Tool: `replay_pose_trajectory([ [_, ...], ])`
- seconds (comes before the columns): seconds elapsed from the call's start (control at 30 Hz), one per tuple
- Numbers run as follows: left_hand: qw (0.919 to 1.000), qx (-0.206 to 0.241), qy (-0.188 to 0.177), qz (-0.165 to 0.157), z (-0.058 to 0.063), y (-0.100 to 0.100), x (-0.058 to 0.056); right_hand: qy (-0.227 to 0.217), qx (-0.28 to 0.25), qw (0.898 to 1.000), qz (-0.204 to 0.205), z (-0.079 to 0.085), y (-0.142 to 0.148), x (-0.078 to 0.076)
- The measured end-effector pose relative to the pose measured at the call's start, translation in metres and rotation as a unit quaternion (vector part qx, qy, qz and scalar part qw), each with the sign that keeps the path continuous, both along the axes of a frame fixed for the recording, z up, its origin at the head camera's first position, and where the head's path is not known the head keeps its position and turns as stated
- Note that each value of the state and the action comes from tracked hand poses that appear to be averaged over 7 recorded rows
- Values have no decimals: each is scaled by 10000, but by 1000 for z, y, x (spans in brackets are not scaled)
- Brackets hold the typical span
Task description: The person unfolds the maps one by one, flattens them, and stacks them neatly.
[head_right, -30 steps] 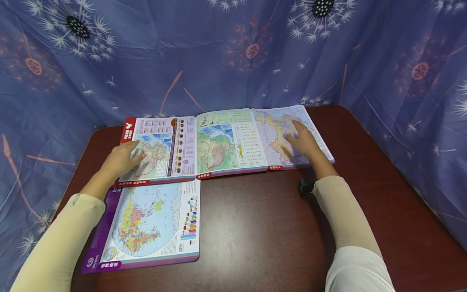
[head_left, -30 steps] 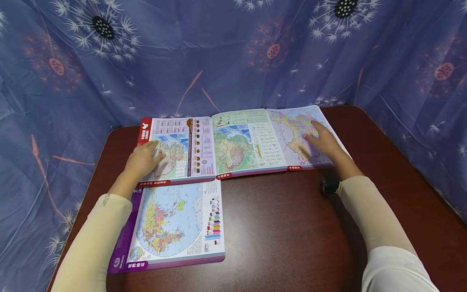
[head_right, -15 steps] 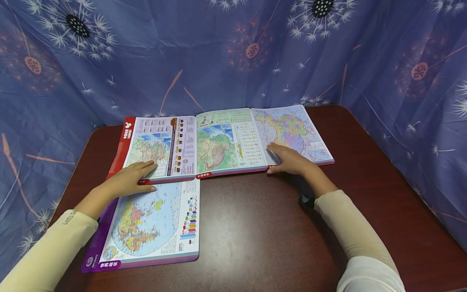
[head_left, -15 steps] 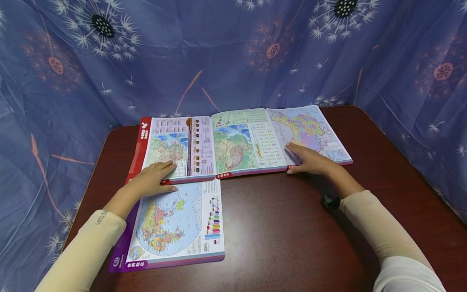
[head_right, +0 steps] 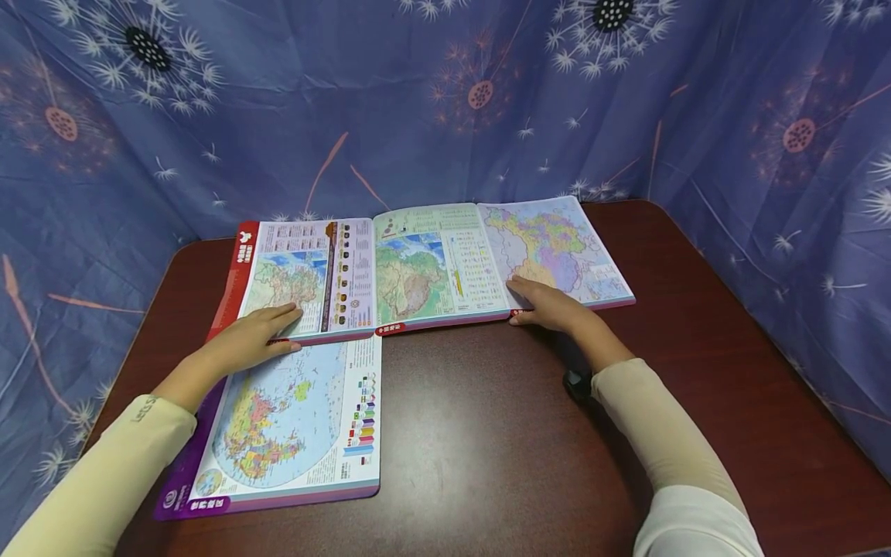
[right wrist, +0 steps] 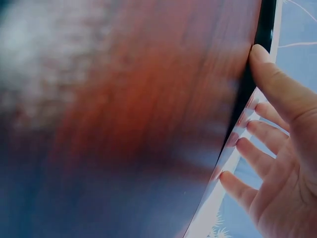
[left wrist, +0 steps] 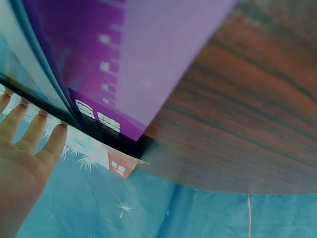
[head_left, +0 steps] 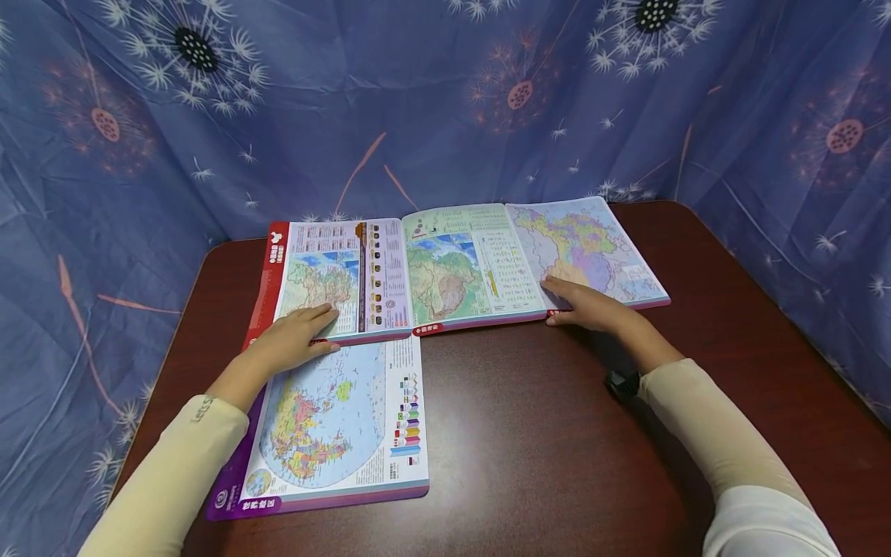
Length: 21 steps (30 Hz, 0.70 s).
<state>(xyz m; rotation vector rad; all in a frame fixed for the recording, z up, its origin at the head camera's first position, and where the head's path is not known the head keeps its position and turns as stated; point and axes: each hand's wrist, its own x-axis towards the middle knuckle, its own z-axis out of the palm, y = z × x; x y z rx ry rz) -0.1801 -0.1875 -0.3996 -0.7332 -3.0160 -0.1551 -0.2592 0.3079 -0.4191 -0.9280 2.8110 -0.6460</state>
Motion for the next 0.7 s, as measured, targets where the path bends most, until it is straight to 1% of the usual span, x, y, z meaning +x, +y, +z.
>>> replay_pose_trajectory([
  [0.2,9998,-116,-170,32,-2,-3,-3,-137,11,9996,-243,0,-2,3],
  [0.43,9998,-136,-149,61,-3,-1,-6,-175,-44,9995,-260,0,-2,-1],
  [0.57,9998,-126,-153,83,-2,1,-5,-182,-67,9994,-286,0,-2,-2],
  [0.7,9996,-9,-218,191,0,1,-1,-286,-1,9990,-356,0,-2,0],
])
